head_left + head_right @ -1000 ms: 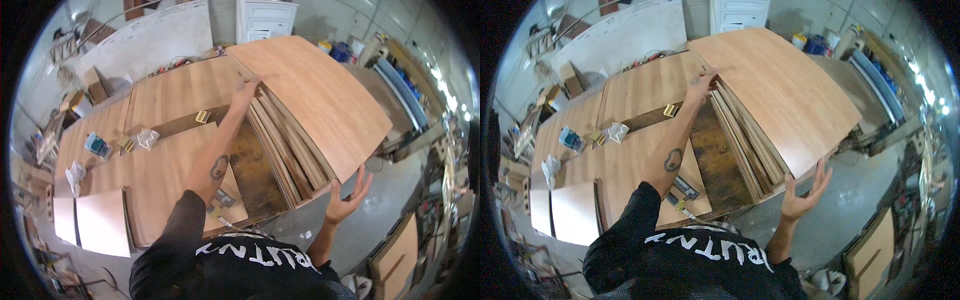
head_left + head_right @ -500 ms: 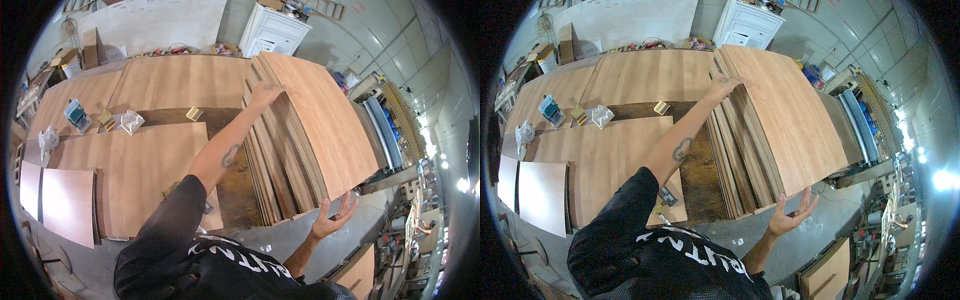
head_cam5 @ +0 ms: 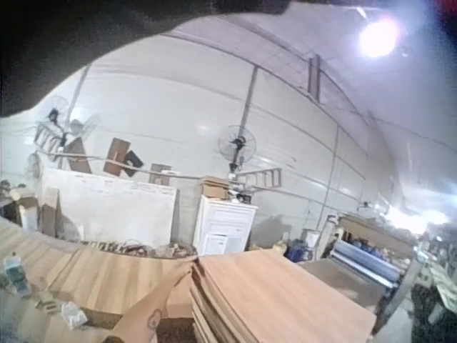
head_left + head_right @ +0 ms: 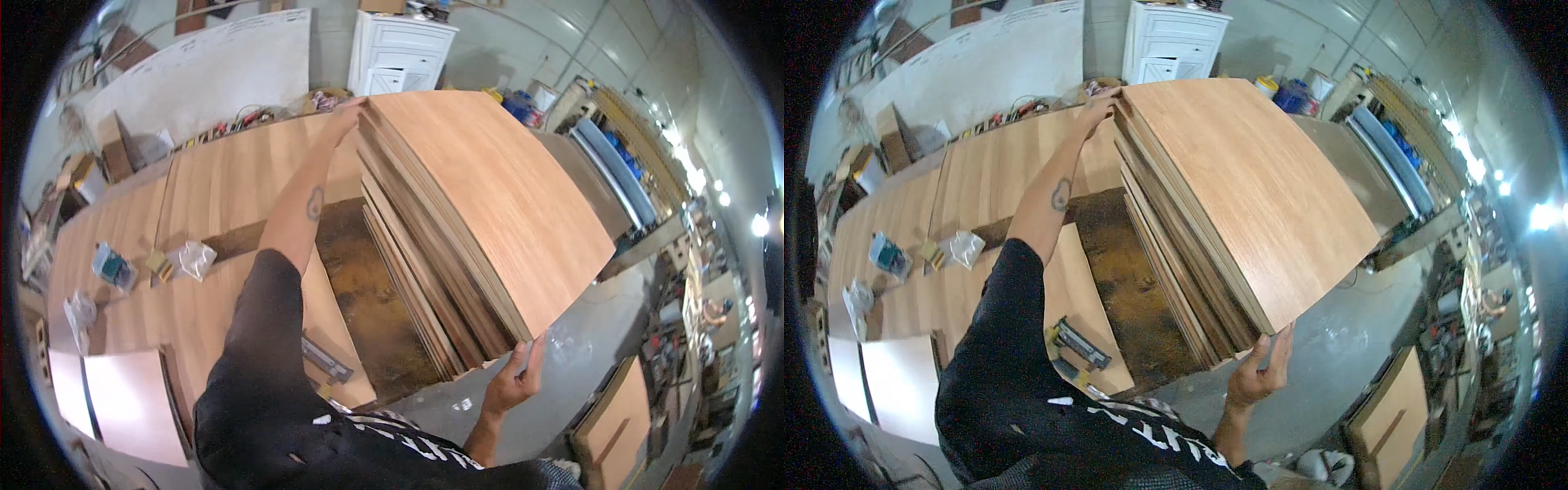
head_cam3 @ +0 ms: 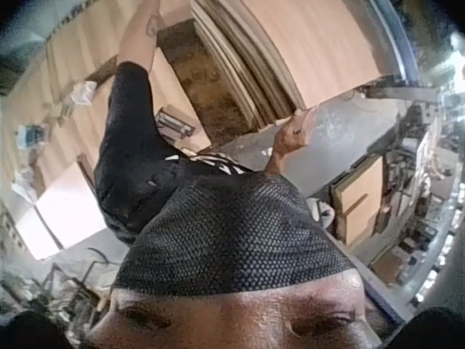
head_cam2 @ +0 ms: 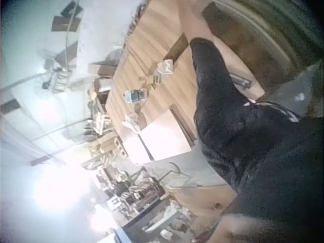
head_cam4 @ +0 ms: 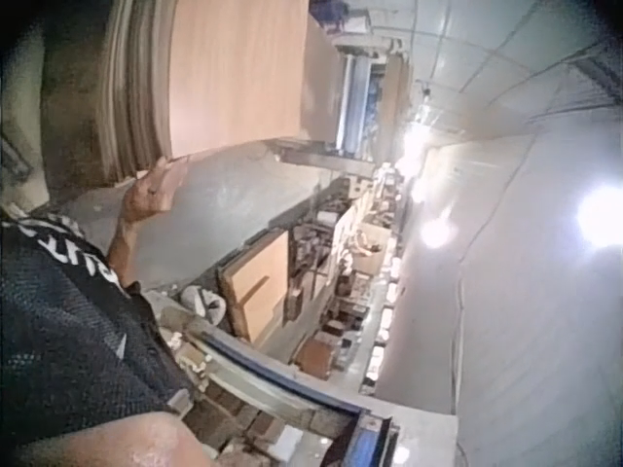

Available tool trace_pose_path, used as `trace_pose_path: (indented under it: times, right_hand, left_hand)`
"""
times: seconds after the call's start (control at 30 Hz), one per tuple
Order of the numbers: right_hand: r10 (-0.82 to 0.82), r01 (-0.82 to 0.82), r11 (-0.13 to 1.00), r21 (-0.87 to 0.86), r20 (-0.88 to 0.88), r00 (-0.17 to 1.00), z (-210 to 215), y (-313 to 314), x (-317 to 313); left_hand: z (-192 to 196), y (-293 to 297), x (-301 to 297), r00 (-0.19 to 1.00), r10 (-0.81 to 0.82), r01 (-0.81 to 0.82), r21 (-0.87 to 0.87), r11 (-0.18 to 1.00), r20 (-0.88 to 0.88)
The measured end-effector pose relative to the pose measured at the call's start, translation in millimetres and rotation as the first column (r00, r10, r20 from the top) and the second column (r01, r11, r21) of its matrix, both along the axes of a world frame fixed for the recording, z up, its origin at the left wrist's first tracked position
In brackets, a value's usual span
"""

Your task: The person picks up wooden panels from a table, aligns thin wooden strips along the edges, and secures them using a pneumatic nail gun. They move each finished panel to a stack on the side.

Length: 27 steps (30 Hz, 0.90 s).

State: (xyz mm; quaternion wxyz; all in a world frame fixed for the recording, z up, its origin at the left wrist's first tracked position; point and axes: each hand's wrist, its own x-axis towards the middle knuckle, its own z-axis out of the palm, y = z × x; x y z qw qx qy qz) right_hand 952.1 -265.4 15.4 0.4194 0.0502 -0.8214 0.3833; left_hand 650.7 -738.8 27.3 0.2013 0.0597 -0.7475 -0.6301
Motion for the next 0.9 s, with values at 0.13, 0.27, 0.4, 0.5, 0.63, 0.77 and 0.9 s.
trace_pose_path:
  times: [0.13, 0.27, 0.4, 0.5, 0.63, 0.77, 0.9]
  right_hand:
    - [0.013, -0.013, 1.000, 0.000, 0.062, 0.998, 4.9, -3.9, 8.8]
    - [-0.035, 0.036, 0.999, -0.018, 0.050, 0.998, -2.8, 3.0, 5.1]
    - [0.006, -0.002, 0.992, -0.124, 0.034, 0.999, -0.9, -1.7, 3.7]
    - [0.022, -0.025, 0.999, -0.041, -0.063, 0.998, -1.2, -4.9, -1.3]
    - [-0.008, 0.008, 0.997, -0.079, -0.001, 1.000, 5.4, -0.4, -1.3]
    - [0.100, -0.092, 0.989, -0.114, 0.067, 0.993, -1.2, 2.4, 6.0]
    - [0.405, -0.456, 0.866, -0.202, -0.250, 0.880, -21.0, -24.4, 42.6]
  left_hand:
    - [-18.4, -33.7, 2.4, 0.998, -0.036, 0.045, 0.174, 0.984, -0.055]
    - [-8.0, 0.1, 5.3, 0.996, -0.015, 0.034, 0.225, 0.974, -0.085]
    - [-22.0, 3.8, 1.4, 0.980, 0.041, 0.048, 0.429, 0.902, -0.196]
    - [-34.2, -53.5, -7.2, 0.969, -0.014, 0.104, 0.353, 0.930, -0.247]
    - [-21.2, -8.5, 6.2, 0.980, -0.079, 0.124, 0.244, 0.962, -0.184]
    - [-18.4, 8.1, 69.4, 0.986, 0.111, -0.117, -0.042, 0.992, -0.124]
    - [-95.2, 30.1, 213.8, 0.970, 0.081, -0.021, 0.253, 0.967, -0.228]
